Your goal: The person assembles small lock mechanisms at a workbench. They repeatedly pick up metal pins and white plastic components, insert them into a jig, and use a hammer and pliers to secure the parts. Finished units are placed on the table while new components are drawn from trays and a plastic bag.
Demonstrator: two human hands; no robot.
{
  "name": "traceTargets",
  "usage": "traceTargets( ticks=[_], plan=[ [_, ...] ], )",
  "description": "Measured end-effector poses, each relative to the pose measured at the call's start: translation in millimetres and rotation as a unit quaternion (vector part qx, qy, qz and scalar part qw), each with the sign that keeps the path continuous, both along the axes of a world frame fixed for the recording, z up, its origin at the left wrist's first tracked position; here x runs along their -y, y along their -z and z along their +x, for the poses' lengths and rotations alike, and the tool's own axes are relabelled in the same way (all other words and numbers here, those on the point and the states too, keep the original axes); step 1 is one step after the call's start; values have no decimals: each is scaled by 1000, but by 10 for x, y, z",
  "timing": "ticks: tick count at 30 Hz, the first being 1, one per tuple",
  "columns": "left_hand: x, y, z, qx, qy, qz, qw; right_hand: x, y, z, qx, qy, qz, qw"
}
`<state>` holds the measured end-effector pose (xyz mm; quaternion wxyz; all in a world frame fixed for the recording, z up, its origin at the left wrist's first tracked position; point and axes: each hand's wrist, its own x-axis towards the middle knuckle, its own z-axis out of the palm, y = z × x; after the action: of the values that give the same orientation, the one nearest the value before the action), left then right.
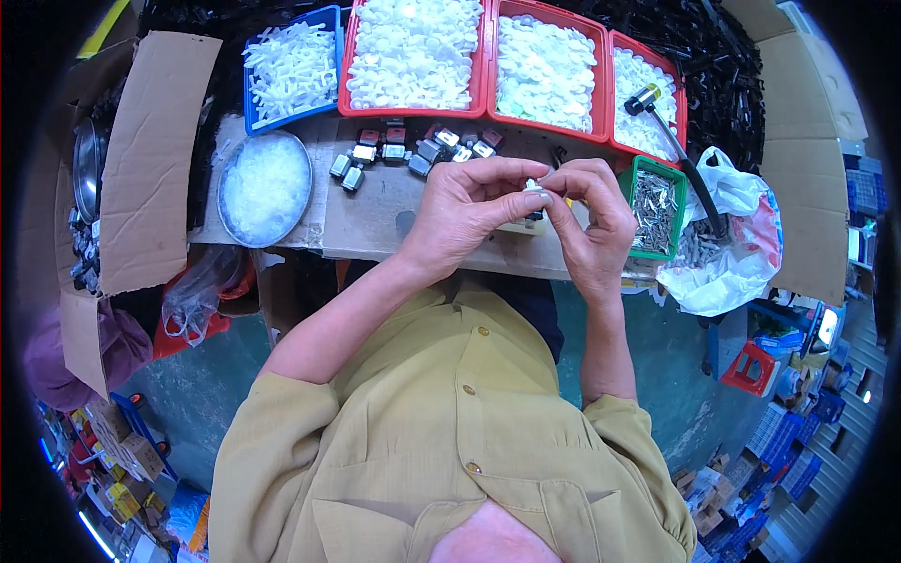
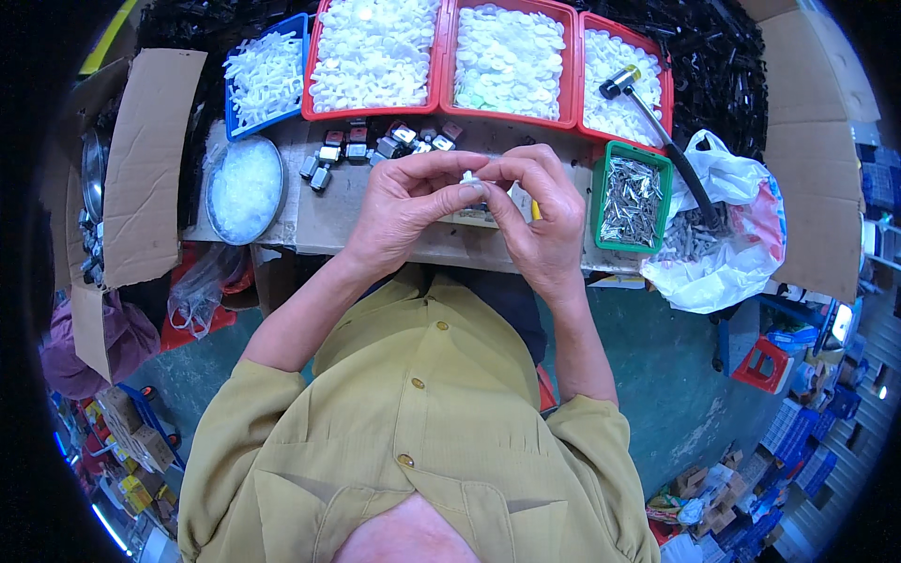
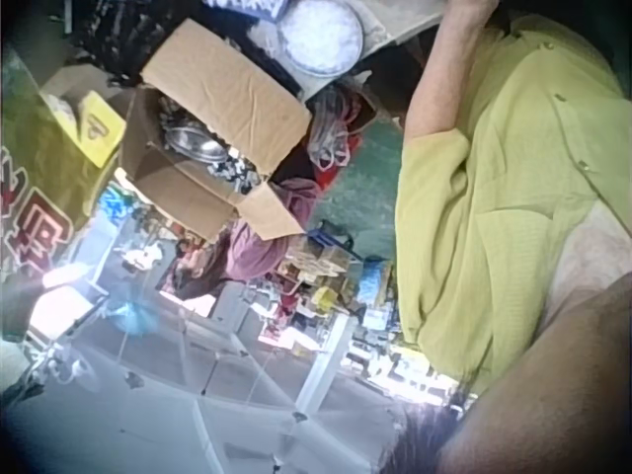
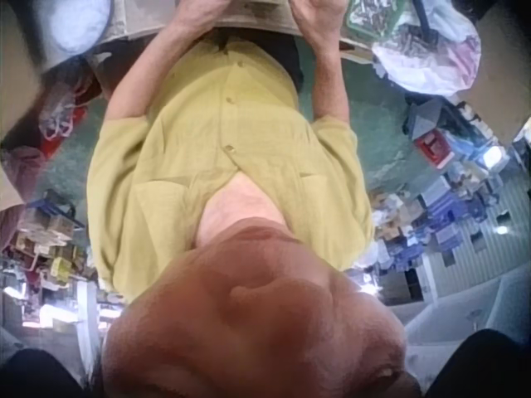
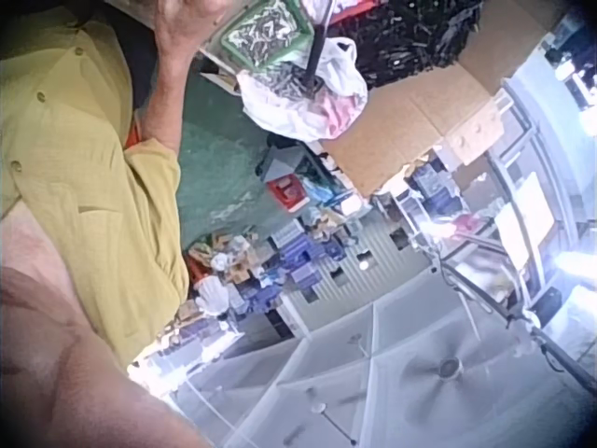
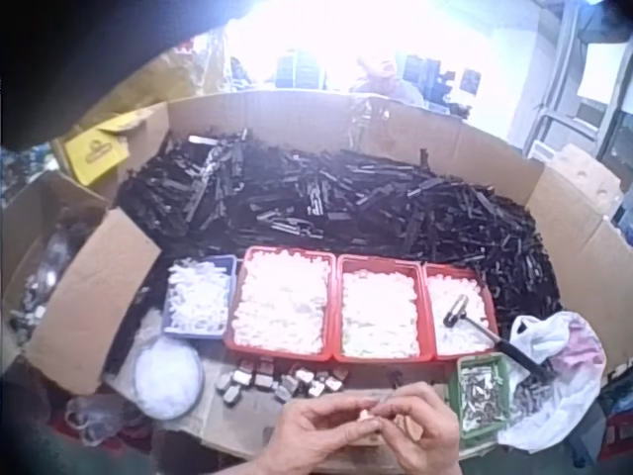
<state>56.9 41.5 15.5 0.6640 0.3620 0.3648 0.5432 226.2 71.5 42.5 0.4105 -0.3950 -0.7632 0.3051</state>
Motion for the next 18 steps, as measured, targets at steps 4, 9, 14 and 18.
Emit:
traceTargets(
  ticks=[4, 9, 14, 18],
  plan=[
    [19, 12, 52, -9, -20, 12, 1000, 47, 79, 4, -33, 24, -5, 999],
    [45, 19, 89, -66, -69, 67, 993, 20, 44, 72, 16, -10, 7, 1000],
    [147, -8, -115, -436, -193, 259, 840, -32, 128, 91, 197, -60, 86, 975],
    [311, 151, -248, -578, -225, 345, 704, 3, 242, 35, 220, -102, 69, 968]
  ],
)
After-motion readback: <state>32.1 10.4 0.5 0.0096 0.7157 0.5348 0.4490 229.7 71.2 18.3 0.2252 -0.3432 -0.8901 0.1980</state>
